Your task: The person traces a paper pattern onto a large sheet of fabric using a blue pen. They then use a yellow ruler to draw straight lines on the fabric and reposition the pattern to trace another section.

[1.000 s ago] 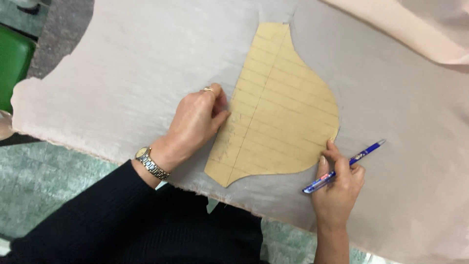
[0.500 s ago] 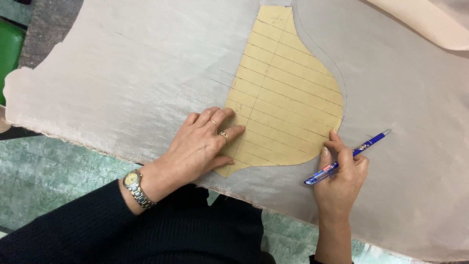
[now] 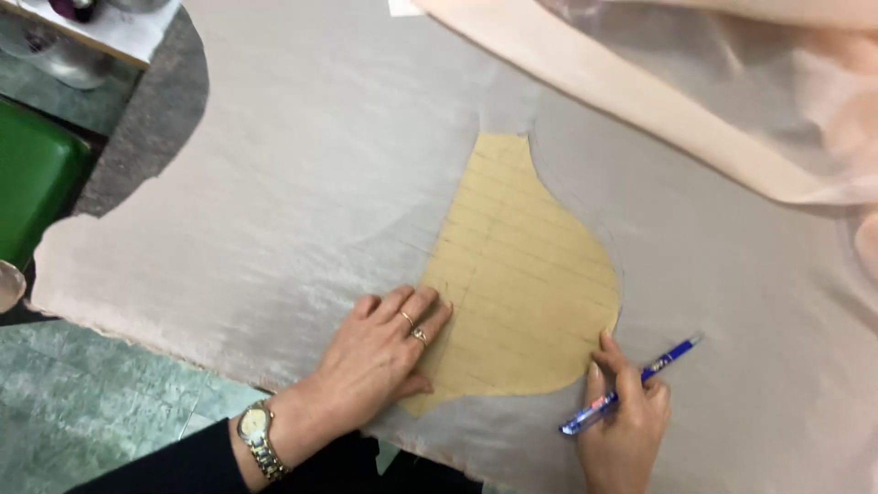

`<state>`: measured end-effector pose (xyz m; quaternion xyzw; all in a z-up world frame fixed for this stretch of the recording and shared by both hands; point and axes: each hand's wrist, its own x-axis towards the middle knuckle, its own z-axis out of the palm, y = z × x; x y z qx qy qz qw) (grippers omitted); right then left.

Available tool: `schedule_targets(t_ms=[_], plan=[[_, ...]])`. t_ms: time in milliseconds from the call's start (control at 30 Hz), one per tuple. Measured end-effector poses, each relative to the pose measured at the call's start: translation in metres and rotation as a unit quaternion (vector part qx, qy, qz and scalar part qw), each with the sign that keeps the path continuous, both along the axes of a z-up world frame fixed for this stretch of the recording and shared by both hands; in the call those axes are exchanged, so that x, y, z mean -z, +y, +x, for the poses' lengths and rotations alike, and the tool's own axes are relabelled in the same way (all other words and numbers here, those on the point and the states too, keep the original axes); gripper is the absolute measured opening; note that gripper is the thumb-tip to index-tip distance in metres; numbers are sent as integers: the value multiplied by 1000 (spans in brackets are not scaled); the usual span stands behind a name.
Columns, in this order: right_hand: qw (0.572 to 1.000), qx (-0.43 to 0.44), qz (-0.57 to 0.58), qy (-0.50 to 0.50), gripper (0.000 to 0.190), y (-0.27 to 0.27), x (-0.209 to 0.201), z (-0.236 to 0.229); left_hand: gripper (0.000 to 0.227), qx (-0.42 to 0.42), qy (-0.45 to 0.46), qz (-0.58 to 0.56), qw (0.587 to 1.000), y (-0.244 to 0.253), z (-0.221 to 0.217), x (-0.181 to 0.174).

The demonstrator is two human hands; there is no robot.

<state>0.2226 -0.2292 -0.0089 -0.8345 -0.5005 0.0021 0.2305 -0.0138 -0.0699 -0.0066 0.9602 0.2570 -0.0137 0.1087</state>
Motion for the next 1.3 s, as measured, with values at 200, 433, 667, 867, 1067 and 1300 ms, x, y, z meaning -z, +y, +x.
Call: schedule_targets(t_ms=[200, 433, 667, 867, 1067, 1300], plan=[[999, 40, -34, 14, 11, 1, -1, -4, 106, 12, 42, 9, 999, 1, 2, 1], [999, 42, -26, 16, 9, 2, -1, -5, 112, 24, 94, 32, 995, 2, 8, -1], [998, 44, -35, 8, 10, 1, -1, -4, 115, 27, 82, 62, 994, 2, 8, -1], [999, 46, -28, 9, 9, 3, -3, -6, 116, 31, 76, 62, 995, 0, 7, 9], [998, 50, -44, 5, 8, 2, -2, -5, 119, 28, 73, 71, 994, -4, 7, 13], [997, 54, -55, 11, 9, 3, -5, -6, 106, 22, 26, 51, 998, -6, 0, -1]])
